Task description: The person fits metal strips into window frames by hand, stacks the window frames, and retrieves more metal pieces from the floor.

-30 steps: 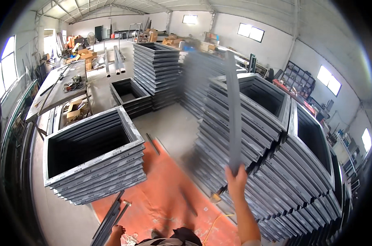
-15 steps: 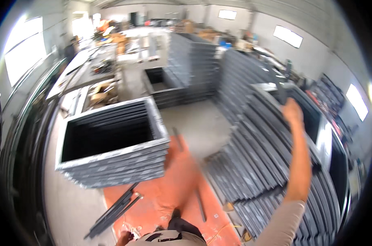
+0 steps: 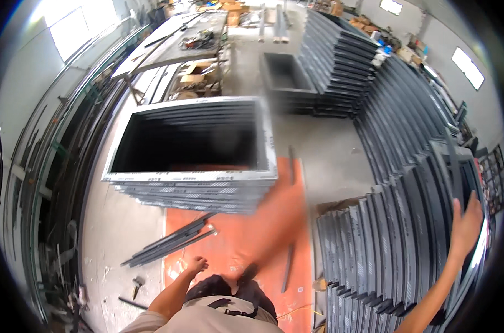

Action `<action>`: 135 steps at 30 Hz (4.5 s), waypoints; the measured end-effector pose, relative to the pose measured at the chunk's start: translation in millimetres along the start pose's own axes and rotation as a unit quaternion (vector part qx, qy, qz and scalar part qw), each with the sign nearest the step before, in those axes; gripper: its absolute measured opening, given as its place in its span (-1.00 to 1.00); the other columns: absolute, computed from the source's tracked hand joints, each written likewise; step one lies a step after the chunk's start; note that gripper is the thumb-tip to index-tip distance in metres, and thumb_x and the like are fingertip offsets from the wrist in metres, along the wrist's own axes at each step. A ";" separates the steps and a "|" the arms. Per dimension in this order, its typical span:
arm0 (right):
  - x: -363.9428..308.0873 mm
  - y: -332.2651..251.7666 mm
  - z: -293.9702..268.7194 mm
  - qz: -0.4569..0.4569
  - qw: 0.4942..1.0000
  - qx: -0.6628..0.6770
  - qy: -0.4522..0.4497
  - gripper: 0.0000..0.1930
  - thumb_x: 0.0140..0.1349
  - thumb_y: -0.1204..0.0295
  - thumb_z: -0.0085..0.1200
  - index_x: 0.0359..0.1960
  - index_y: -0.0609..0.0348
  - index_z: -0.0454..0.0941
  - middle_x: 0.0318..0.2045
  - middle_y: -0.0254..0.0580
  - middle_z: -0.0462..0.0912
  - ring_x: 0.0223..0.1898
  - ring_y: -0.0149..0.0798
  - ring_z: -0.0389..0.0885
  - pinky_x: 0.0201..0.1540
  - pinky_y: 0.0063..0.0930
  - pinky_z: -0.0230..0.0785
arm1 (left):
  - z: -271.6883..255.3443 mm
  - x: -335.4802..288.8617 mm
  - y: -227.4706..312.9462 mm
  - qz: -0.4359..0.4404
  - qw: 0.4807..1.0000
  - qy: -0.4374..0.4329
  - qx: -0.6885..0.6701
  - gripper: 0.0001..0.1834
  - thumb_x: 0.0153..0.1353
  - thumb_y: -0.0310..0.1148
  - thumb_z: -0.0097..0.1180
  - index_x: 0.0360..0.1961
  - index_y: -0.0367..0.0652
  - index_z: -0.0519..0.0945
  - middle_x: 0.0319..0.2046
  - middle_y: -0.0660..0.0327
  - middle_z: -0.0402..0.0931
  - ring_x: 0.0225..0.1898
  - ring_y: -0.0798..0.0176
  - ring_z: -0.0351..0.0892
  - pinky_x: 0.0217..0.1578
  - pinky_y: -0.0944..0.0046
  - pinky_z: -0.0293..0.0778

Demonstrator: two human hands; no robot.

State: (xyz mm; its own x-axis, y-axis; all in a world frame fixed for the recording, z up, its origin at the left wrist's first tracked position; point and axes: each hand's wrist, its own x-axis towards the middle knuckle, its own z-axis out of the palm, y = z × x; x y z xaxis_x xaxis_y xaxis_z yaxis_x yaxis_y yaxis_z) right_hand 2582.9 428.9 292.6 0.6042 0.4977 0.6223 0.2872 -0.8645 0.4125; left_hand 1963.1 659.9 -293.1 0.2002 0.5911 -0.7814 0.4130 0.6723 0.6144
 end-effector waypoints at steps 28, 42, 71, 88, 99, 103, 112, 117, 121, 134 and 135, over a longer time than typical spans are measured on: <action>-526.7 -795.1 -109.3 -0.723 0.424 0.325 -0.439 -0.64 0.15 0.24 0.19 -0.04 0.08 0.60 -0.22 0.01 0.66 -0.17 0.08 0.63 -0.12 -0.10 0.49 | -271.2 -3.4 -129.0 -0.170 0.933 0.177 0.263 -0.69 0.16 -0.20 0.10 -0.23 -0.22 0.64 -0.17 -0.03 0.61 -0.09 -0.11 0.63 -0.12 -0.09 0.57; -787.9 -1090.6 61.1 -0.732 0.364 0.298 -0.493 -0.42 0.07 0.20 0.32 0.08 0.26 0.48 -0.27 0.01 0.68 -0.18 0.00 0.67 -0.10 -0.21 0.48 | -259.9 214.9 -289.6 -0.175 0.736 0.261 -0.600 -0.83 0.34 -0.36 0.02 -0.14 -0.21 0.50 -0.44 0.26 0.54 -0.47 0.43 0.50 -0.48 0.43 0.43; -1003.6 -1114.2 25.5 -0.752 0.272 0.197 -0.566 -0.03 -0.18 0.21 0.47 0.32 0.21 0.25 0.00 0.24 0.50 0.08 0.23 0.45 0.13 -0.02 0.36 | -323.8 427.8 -445.4 -0.019 0.414 0.244 -0.877 -0.23 0.32 0.36 -0.29 0.11 -0.11 0.51 0.03 0.13 0.56 0.09 0.06 0.52 0.21 0.03 0.39; -795.6 -972.0 -208.0 -0.731 0.134 0.576 -0.341 -0.18 -0.12 0.42 0.33 0.27 0.31 0.30 0.10 0.12 0.42 0.10 0.15 0.44 0.12 -0.02 0.32 | -371.0 146.3 -228.9 0.300 0.539 0.298 -0.728 -0.54 0.39 -0.11 -0.04 0.10 -0.28 0.48 0.05 -0.08 0.54 0.17 -0.06 0.48 0.24 0.03 0.39; -730.4 -944.9 -296.3 -0.663 0.084 0.653 -0.356 -0.17 -0.05 0.48 0.21 0.38 0.03 0.23 0.03 0.07 0.39 0.12 0.18 0.38 0.24 -0.03 0.22 | -433.3 59.1 -132.0 0.335 0.578 0.255 -0.699 -0.42 0.47 -0.09 -0.34 0.16 -0.41 0.43 0.12 -0.06 0.47 0.11 0.05 0.49 0.23 0.10 0.37; -721.7 -926.3 -304.7 -0.653 0.111 0.658 -0.358 -0.12 -0.08 0.45 0.24 0.39 0.03 0.20 0.12 0.08 0.36 0.19 0.18 0.35 0.29 0.01 0.17 | -427.9 61.7 -134.7 0.371 0.689 0.353 -0.513 -0.42 0.48 -0.06 -0.31 0.20 -0.38 0.40 0.09 -0.04 0.48 0.11 0.07 0.48 0.22 0.09 0.37; -622.0 -902.0 -295.6 -0.613 0.181 0.687 -0.346 0.03 -0.18 0.24 0.46 0.38 0.16 0.16 0.22 0.15 0.31 0.25 0.26 0.28 0.30 0.01 0.19 | -421.6 -1.5 10.5 0.235 0.748 0.239 -0.574 -0.23 0.41 0.24 -0.35 0.25 -0.26 0.40 0.16 0.05 0.47 0.13 0.12 0.50 0.22 0.09 0.37; -593.9 -888.1 -304.7 -0.561 0.187 0.722 -0.359 -0.02 -0.20 0.40 0.41 0.36 0.21 0.18 0.28 0.17 0.28 0.27 0.26 0.27 0.31 0.00 0.16 | -423.2 -20.7 40.1 0.254 0.761 0.269 -0.533 -0.20 0.44 0.21 -0.46 0.07 -0.35 0.53 0.22 -0.10 0.42 0.18 0.01 0.47 0.27 0.06 0.32; -598.3 -887.2 -297.7 -0.554 0.193 0.728 -0.354 0.01 -0.21 0.38 0.43 0.36 0.24 0.15 0.25 0.17 0.32 0.23 0.22 0.32 0.26 -0.03 0.22 | -419.4 -12.1 37.5 0.212 0.773 0.215 -0.558 -0.27 0.44 0.16 -0.39 0.03 -0.34 0.54 0.20 -0.07 0.44 0.17 0.03 0.47 0.26 0.07 0.33; -548.8 -859.8 -256.2 -0.466 0.272 0.785 -0.304 -0.28 0.01 0.48 0.28 0.25 0.23 0.25 0.14 0.13 0.43 0.13 0.19 0.43 0.17 -0.08 0.31 | -378.4 29.4 81.3 0.224 0.819 0.089 -0.521 -0.56 0.40 -0.15 -0.17 -0.17 -0.33 0.60 -0.09 0.00 0.57 0.06 0.07 0.49 0.23 0.14 0.28; -548.5 -854.4 -246.9 -0.460 0.321 0.775 -0.291 -0.39 0.08 0.49 0.21 0.21 0.22 0.31 0.14 0.11 0.44 0.14 0.11 0.45 0.18 -0.14 0.32 | -374.9 30.9 92.5 0.267 0.841 0.067 -0.466 -0.55 0.40 -0.15 -0.18 -0.16 -0.35 0.60 -0.11 0.01 0.58 0.05 0.08 0.50 0.19 0.16 0.31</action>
State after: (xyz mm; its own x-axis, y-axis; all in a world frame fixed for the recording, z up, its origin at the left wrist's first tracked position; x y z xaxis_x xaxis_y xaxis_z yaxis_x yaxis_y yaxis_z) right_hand 1822.5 911.9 -236.8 -0.3597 0.8853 0.2947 0.2960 0.4078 -0.8637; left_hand 1674.4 907.5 -219.4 0.0078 0.9226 -0.3856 -0.5914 0.3151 0.7422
